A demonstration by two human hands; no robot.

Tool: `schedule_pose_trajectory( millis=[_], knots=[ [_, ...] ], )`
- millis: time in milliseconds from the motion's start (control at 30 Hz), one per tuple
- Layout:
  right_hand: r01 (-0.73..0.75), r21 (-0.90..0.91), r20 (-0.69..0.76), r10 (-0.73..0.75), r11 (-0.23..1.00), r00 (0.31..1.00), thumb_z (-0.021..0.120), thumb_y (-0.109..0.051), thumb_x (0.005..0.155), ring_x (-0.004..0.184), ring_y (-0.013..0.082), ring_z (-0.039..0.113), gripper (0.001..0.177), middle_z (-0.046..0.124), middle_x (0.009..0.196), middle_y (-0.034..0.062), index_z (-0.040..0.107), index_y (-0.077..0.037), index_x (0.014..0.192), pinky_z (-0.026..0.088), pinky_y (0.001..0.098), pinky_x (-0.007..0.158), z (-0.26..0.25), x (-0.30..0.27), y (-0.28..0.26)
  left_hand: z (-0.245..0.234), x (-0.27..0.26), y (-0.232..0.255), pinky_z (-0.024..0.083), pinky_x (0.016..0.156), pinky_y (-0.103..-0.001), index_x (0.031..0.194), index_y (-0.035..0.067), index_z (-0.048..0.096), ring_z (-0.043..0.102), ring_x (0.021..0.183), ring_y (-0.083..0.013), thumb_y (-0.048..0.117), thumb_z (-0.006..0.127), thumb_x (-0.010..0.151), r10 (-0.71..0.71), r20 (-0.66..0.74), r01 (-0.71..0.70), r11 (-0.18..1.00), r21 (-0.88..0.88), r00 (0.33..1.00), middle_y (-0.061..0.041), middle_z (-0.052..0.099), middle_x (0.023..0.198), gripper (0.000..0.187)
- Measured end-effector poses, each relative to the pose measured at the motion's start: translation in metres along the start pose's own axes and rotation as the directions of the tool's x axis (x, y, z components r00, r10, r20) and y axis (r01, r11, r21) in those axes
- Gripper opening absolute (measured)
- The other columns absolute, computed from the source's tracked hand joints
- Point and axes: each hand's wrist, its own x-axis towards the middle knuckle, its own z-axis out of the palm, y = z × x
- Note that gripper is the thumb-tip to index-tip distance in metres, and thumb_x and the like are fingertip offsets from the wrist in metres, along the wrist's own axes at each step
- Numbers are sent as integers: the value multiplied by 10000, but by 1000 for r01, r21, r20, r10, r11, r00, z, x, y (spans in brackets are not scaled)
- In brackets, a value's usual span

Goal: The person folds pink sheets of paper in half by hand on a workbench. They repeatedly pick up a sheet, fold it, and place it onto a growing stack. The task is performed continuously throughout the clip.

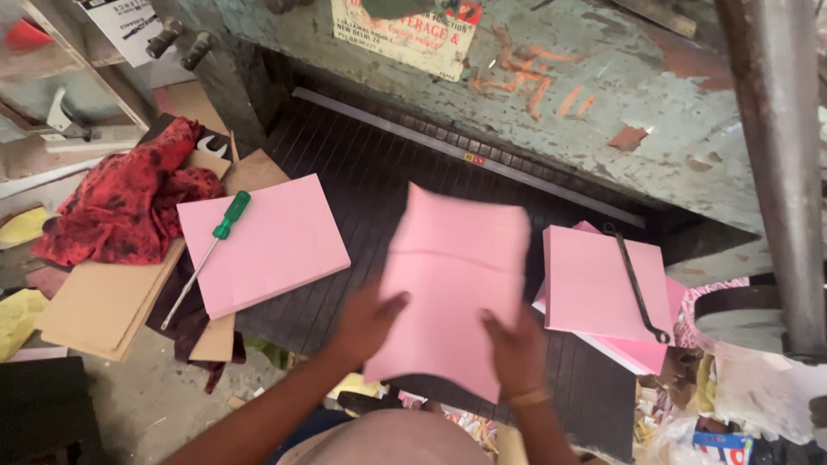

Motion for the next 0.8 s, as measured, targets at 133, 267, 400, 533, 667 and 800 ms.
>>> schedule_pose_trajectory(
  millis=[133,267,400,533,667,800],
  knots=[
    [-26,479,53,0,878,999,737,-134,911,999,208,683,438,747,1101,158,619,86,1270,543,360,875,-23,-17,-4,-34,-27,5,523,984,-391,1420,10,528,660,1148,-300,261,666,921,86,69,-52,918,-394,994,-214,723,1230,575],
    [-50,380,54,32,924,998,773,-212,840,1086,225,668,631,701,1196,128,526,33,1367,541,374,931,-23,-23,-7,-39,-47,17,342,1141,-415,1608,109,94,312,1497,-276,260,684,918,136,91,-59,815,-577,986,-184,326,1605,920],
    [-57,274,23,53,960,998,739,-314,858,1124,215,676,652,703,1256,121,537,22,1379,536,365,952,-9,-21,1,-33,-34,11,329,1163,-438,1597,13,206,338,1507,-332,291,662,978,277,-8,-256,876,-408,961,-271,354,1619,818],
    [-329,89,-66,335,940,940,707,-341,949,986,259,708,495,768,1094,174,682,55,1245,558,394,863,26,16,5,-10,11,8,524,1019,-434,1351,2,573,678,1198,-375,505,593,996,-423,35,398,876,271,906,-289,723,1199,616],
    [-77,-77,1,78,994,997,719,-235,871,883,205,714,421,760,986,145,698,54,1176,563,363,801,21,24,3,3,22,2,537,846,-469,1311,3,573,689,951,-380,263,646,957,59,9,-59,979,196,998,-248,712,1020,445],
    [-24,385,3,24,923,1000,722,-183,855,910,195,690,456,754,1021,121,623,71,1221,557,346,805,-16,10,-5,-29,10,-6,534,924,-417,1345,-16,573,657,1043,-295,223,674,969,226,10,-212,925,-317,974,-207,712,1137,458]
  ],
)
